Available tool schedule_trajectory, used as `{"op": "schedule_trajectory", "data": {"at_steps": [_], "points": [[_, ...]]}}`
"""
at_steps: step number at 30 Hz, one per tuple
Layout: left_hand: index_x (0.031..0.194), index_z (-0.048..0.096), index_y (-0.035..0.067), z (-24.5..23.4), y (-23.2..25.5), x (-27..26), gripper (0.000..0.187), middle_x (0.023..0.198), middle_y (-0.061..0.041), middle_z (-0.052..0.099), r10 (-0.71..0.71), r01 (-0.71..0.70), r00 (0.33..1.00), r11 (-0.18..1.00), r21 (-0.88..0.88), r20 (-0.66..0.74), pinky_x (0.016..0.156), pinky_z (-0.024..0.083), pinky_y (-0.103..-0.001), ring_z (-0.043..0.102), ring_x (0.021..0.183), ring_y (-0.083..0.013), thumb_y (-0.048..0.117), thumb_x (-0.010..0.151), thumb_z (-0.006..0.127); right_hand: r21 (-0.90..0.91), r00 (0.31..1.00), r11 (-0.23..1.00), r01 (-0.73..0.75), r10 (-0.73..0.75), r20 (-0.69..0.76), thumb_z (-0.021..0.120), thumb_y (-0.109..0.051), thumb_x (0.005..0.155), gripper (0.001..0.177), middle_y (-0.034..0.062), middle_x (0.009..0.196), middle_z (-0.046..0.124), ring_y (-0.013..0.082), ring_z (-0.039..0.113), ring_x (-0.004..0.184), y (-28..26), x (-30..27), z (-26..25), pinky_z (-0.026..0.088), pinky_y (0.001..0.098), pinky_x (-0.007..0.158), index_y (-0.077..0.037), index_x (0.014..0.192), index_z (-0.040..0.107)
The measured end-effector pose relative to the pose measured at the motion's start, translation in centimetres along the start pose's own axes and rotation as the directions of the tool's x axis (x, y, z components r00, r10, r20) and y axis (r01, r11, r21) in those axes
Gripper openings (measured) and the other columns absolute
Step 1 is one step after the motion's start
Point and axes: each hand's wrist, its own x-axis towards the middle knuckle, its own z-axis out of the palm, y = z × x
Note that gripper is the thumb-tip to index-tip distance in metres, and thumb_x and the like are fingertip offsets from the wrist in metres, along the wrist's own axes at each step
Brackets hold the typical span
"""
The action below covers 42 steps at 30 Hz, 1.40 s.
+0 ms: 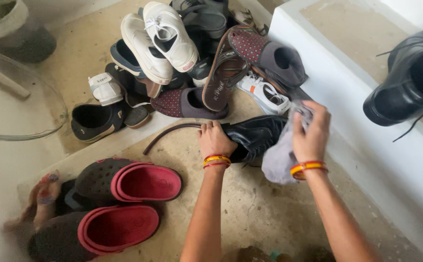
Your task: The person wipes a black shoe with a cloth, then places it on a step. They then pick up a white shoe and wipe it with the same cloth, placing it on the step as well.
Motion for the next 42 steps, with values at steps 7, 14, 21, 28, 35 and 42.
{"op": "schedule_trajectory", "data": {"at_steps": [7,14,21,28,35,42], "points": [[0.104,0.066,0.002,-0.5,0.5,0.7,0.056,0.113,-0.017,0.067,-0.051,0.051,0.998,0.999,0.002,0.034,0.102,0.044,-0.044,0.059,0.114,-0.0334,0.023,0.055,0.082,-0.065,0.963,0.982,0.175,-0.157,0.219,0.056,0.019,0.073,0.069,0.0166,0.132,0.053,0.0418,0.055,0.122,-1.0,-3.0,2.5,0.048,0.0482,0.101,-0.017,0.132,0.060],[0.105,0.066,0.002,-0.2,0.5,1.1,0.052,0.114,-0.018,0.068,-0.054,0.053,0.997,0.998,0.014,0.059,0.103,0.045,-0.043,0.060,0.115,-0.0338,0.023,0.059,0.081,0.025,0.882,1.000,-0.014,0.001,0.470,0.046,0.023,0.063,0.067,0.0102,0.117,0.060,0.0352,0.063,0.113,1.7,-5.2,-3.2,0.051,0.0430,0.093,-0.016,0.113,0.068],[0.103,0.067,0.002,0.0,0.7,0.5,0.044,0.113,-0.018,0.068,-0.031,0.030,0.999,0.999,0.014,0.025,0.102,0.045,-0.043,0.060,0.114,-0.0346,0.021,0.064,0.077,-0.059,0.967,0.984,0.170,-0.155,0.203,0.051,0.023,0.067,0.063,0.0121,0.121,0.058,0.0365,0.056,0.119,2.5,0.7,-0.5,0.048,0.0455,0.101,-0.014,0.114,0.070],[0.105,0.066,0.001,-0.5,1.0,1.5,0.051,0.117,-0.020,0.066,-0.094,0.097,0.989,0.995,-0.015,0.111,0.102,0.046,-0.043,0.059,0.118,-0.0344,0.026,0.062,0.080,-0.006,0.930,0.996,0.085,-0.077,0.360,0.050,0.022,0.052,0.061,0.0111,0.119,0.057,0.0361,0.054,0.120,4.7,-7.1,-1.6,0.043,0.0453,0.104,-0.013,0.097,0.071],[0.105,0.075,0.004,-0.7,-0.8,-0.9,0.045,0.102,-0.025,0.073,-0.206,0.213,0.977,0.928,-0.305,0.056,0.095,0.053,-0.046,0.069,0.102,-0.0416,0.022,0.064,0.072,0.256,1.000,0.967,-0.007,0.000,0.029,0.057,0.018,0.081,0.044,0.0107,0.121,0.055,0.0281,0.056,0.118,1.6,-1.5,-3.8,0.045,0.0334,0.105,-0.010,0.113,0.066],[0.101,0.077,0.003,3.1,-1.7,-0.8,0.046,0.092,-0.029,0.073,-0.225,0.229,0.972,0.860,-0.456,0.064,0.088,0.054,-0.048,0.071,0.094,-0.0455,0.024,0.062,0.069,0.133,0.978,0.974,0.184,-0.168,-0.124,0.055,0.021,0.077,0.056,0.0169,0.132,0.048,0.0348,0.052,0.127,-3.2,0.3,-3.5,0.045,0.0407,0.109,-0.006,0.125,0.064]]}}
